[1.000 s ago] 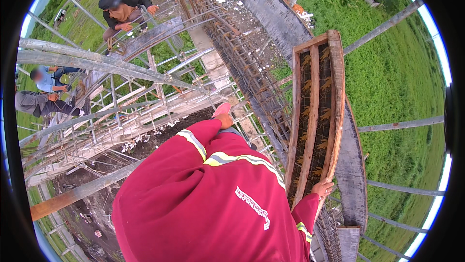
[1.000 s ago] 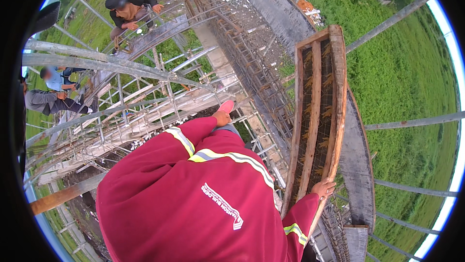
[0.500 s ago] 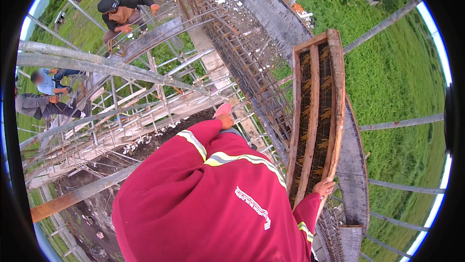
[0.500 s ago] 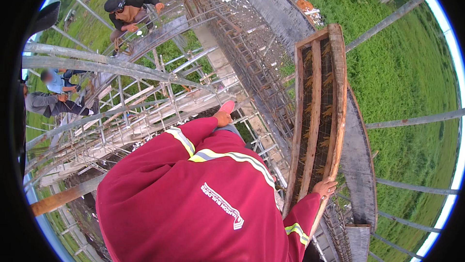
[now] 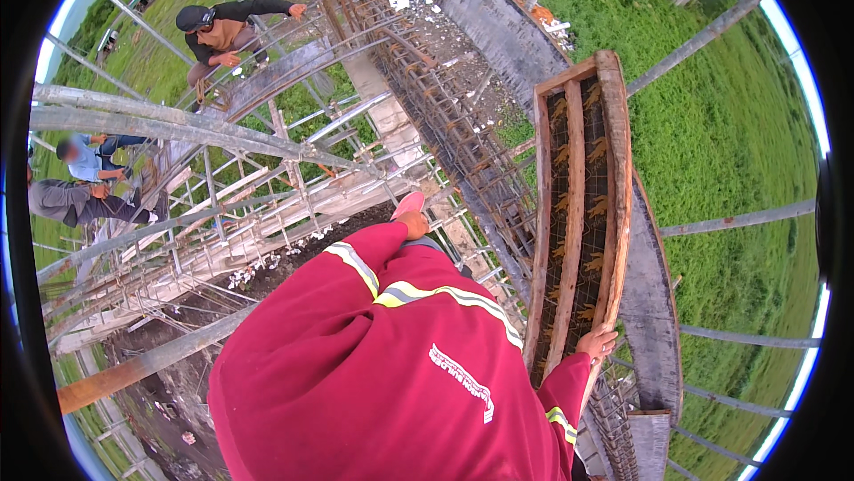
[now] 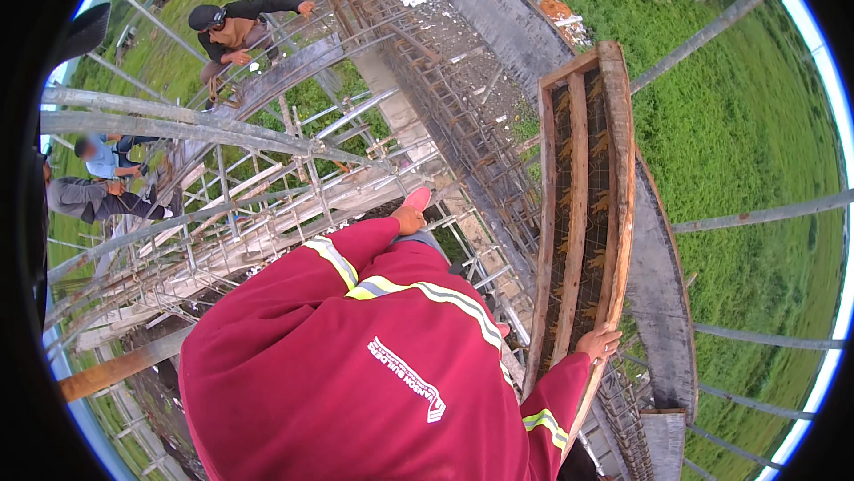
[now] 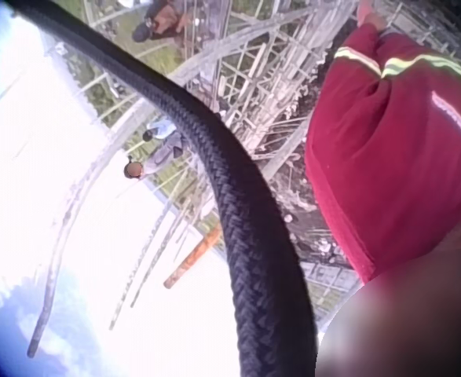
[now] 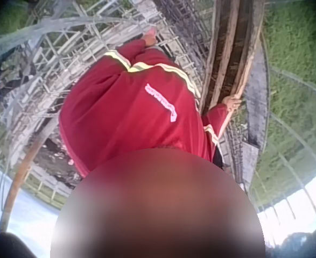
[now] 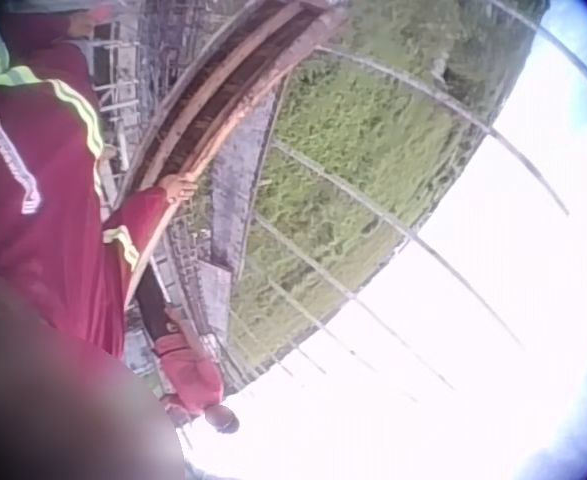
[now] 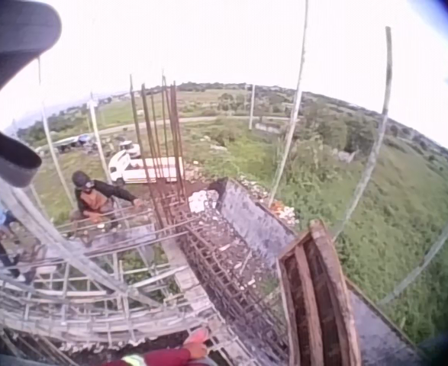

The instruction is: The person carries a long wooden plank along a metal scaffold and places it across the structure. They then walk along the scaffold, adjust their position, and handle a rope tied to the scaffold.

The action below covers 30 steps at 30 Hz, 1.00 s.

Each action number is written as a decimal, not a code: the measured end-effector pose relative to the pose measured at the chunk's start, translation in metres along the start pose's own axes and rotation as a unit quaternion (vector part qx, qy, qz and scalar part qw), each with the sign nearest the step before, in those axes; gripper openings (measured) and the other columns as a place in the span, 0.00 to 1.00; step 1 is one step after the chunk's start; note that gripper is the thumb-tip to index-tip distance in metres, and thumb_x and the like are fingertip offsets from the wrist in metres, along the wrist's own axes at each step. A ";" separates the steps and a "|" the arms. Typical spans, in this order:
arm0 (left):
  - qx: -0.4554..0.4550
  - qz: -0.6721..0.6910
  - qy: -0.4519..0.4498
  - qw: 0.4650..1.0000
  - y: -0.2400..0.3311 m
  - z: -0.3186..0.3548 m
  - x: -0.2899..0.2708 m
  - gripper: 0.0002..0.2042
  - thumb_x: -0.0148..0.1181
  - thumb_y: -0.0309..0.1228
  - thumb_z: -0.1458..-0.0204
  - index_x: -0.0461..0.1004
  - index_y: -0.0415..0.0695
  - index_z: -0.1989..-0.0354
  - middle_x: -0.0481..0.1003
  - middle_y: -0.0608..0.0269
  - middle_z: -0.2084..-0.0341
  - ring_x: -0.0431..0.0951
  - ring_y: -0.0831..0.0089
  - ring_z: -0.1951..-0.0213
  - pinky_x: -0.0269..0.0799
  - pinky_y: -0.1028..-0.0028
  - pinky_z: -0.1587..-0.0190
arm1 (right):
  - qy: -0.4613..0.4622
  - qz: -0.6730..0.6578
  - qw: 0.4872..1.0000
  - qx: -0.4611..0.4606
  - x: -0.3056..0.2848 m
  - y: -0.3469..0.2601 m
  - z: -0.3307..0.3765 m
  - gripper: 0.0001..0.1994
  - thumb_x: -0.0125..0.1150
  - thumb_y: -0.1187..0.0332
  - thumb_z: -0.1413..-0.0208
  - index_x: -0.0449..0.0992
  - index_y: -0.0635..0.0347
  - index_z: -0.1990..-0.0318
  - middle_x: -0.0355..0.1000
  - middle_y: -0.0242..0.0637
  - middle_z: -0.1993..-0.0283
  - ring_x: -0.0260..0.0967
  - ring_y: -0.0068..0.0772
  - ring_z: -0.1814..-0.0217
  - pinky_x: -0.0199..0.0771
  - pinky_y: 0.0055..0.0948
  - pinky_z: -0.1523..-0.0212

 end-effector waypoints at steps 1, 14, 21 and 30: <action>-0.001 -0.002 0.000 1.000 0.000 0.001 0.000 0.17 0.53 0.43 0.47 0.81 0.44 0.61 0.78 0.51 0.59 0.76 0.55 0.54 0.68 0.61 0.47 | -0.003 0.000 1.000 0.004 0.000 0.000 0.000 0.38 0.26 0.35 0.39 0.39 0.48 0.28 0.37 0.46 0.25 0.30 0.54 0.24 0.39 0.61 0.33; 0.016 -0.014 0.000 1.000 -0.008 -0.006 0.012 0.17 0.52 0.43 0.46 0.81 0.45 0.61 0.78 0.52 0.60 0.75 0.53 0.53 0.68 0.61 0.47 | -0.001 -0.003 1.000 0.012 0.002 0.003 -0.002 0.38 0.25 0.35 0.39 0.40 0.48 0.28 0.38 0.46 0.25 0.31 0.54 0.24 0.39 0.62 0.34; 0.055 0.267 0.023 0.962 0.055 -0.002 -0.033 0.12 0.56 0.37 0.44 0.77 0.39 0.70 0.77 0.61 0.76 0.76 0.73 0.76 0.72 0.73 0.71 | 0.008 0.001 1.000 -0.007 0.003 0.004 -0.004 0.38 0.26 0.36 0.38 0.41 0.49 0.28 0.39 0.47 0.26 0.32 0.55 0.24 0.41 0.60 0.34; 0.407 0.572 -0.086 0.706 0.330 0.149 -0.274 0.07 0.55 0.28 0.43 0.75 0.37 0.63 0.75 0.64 0.73 0.76 0.78 0.72 0.73 0.76 0.69 | 0.015 0.015 1.000 -0.002 -0.002 0.001 0.000 0.37 0.27 0.37 0.37 0.42 0.51 0.28 0.40 0.46 0.26 0.32 0.53 0.24 0.42 0.61 0.35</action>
Point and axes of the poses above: each hand's wrist, its own z-axis away from the middle knuckle, its own x-axis out of the palm, y = z × x, the point moved 9 cm from there along -z, towards the middle knuckle
